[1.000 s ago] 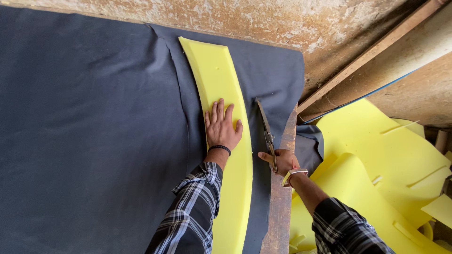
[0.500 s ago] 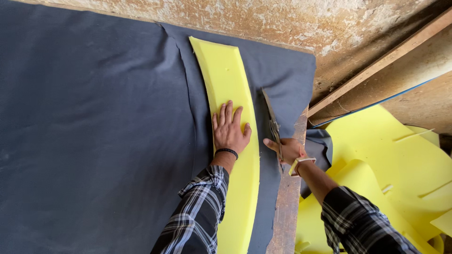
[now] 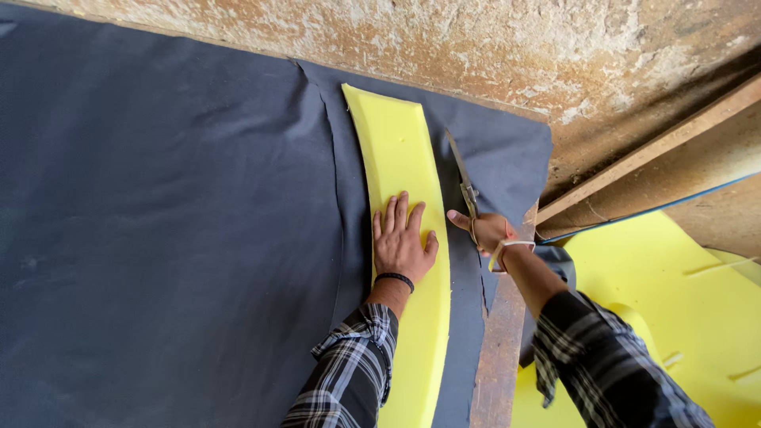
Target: The person lays dark fabric on a work table, places a curved yellow foam piece on top as a template, and cuts the fabric around the foam's curved edge with shears. They lift and reposition the foam piece, spread and smooth the fabric, and continue trimming along the curve.
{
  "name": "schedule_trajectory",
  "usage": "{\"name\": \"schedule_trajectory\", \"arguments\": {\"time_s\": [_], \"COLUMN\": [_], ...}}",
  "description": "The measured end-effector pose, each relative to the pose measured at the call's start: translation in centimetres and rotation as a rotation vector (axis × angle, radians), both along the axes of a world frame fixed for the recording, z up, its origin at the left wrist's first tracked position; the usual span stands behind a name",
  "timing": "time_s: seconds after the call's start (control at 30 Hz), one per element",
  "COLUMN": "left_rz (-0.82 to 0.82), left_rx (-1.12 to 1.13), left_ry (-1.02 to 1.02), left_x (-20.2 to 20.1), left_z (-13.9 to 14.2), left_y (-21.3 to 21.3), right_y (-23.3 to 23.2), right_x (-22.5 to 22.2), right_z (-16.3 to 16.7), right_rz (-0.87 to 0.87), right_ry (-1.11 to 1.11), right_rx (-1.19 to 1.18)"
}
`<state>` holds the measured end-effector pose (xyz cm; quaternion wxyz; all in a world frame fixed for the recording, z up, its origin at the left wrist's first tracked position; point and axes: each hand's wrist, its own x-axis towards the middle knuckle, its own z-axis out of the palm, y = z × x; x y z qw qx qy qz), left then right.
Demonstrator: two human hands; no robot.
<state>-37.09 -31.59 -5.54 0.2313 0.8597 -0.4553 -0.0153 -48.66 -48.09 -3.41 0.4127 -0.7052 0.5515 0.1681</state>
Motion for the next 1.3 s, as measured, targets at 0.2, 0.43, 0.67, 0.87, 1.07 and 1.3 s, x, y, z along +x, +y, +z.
{"name": "schedule_trajectory", "arguments": {"time_s": [0.2,0.43,0.67,0.87,1.07,1.3], "left_rz": [0.003,-0.005,-0.004,-0.009,-0.004,-0.013], "left_rx": [-0.004,0.0,-0.018,-0.02,-0.03,-0.018], "left_ry": [0.009,0.028,0.034,0.025,0.019,0.012], "left_x": [-0.1,-0.2,-0.4,-0.3,-0.4,-0.4], "left_z": [0.3,0.7,0.9,0.9,0.9,1.1], "left_y": [0.1,0.3,0.3,0.4,0.5,0.5], "right_y": [-0.5,-3.5,-4.1,-6.5,-5.9,-7.0], "right_x": [0.5,4.1,3.6,5.7,5.3,7.5], "right_z": [-0.4,0.0,-0.9,-0.9,0.2,2.9], "right_rz": [-0.023,0.037,0.084,0.209,0.189,0.31], "right_ry": [-0.029,0.093,0.011,0.079,0.078,0.124], "right_rx": [-0.046,-0.098,-0.209,-0.307,-0.311,-0.462]}}
